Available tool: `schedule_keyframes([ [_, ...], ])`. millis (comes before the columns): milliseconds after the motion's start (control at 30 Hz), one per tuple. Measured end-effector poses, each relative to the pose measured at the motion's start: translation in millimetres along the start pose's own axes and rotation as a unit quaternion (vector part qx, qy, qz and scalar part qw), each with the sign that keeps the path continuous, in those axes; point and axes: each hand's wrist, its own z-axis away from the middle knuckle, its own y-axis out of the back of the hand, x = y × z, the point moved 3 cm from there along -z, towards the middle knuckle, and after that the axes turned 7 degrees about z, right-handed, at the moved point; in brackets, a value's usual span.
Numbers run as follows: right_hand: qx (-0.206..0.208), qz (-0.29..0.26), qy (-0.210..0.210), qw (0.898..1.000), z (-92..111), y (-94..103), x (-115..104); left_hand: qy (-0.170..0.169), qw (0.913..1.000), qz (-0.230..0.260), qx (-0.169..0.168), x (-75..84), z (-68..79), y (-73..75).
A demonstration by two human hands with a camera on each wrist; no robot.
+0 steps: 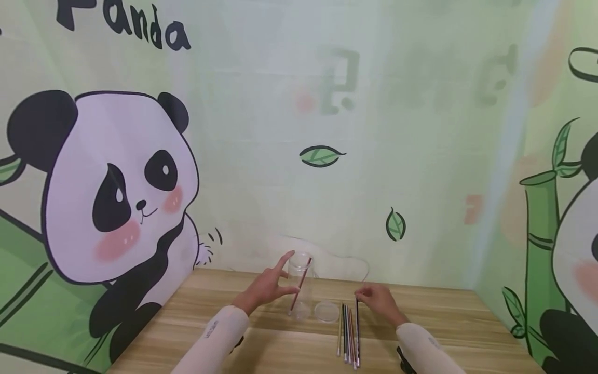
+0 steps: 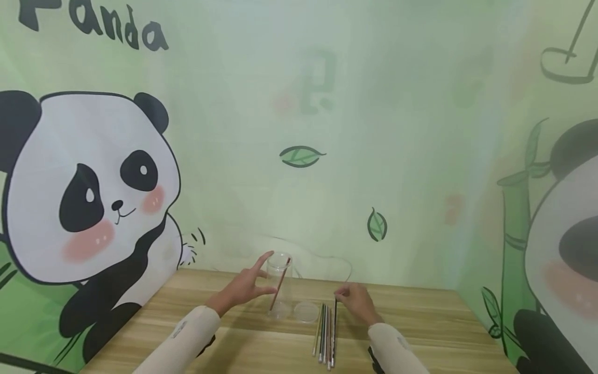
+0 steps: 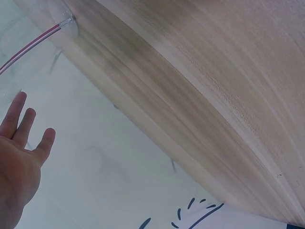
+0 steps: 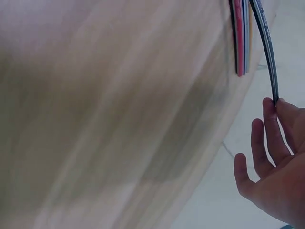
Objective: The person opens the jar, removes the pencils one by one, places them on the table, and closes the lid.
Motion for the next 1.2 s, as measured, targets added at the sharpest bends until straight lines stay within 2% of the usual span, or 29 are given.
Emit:
schedule_keyframes([
  [133, -0.009, 0.003, -0.024, 1.000, 6.2, -10.8, 3.6, 0.003, 1.0000, -0.001, -0.001, -1.0, 0.6, 0.6],
  [300, -0.023, 0.017, -0.054, 0.998, 17.9, -15.1, -2.0, -0.007, 0.9999, -0.008, -0.002, -2.6, 0.4, -1.3],
  [533, -0.024, 0.055, -0.047, 0.997, 18.9, -19.0, -4.6, -0.021, 0.9997, -0.010, 0.000, -1.5, -0.3, -0.6],
  [700, -0.027, 0.063, -0.043, 0.997, 18.8, -18.8, -7.7, -0.028, 0.9996, -0.007, 0.001, 1.5, 0.9, 1.7],
  [1000, -0.009, 0.064, -0.023, 0.998, 20.0, -24.4, -3.6, -0.015, 0.9997, -0.017, -0.001, -1.7, -0.2, 0.1],
  [1200, -0.007, 0.062, -0.029, 0.998, 19.2, -21.9, -3.5, -0.012, 0.9998, -0.019, 0.000, -3.3, -1.8, -1.0],
])
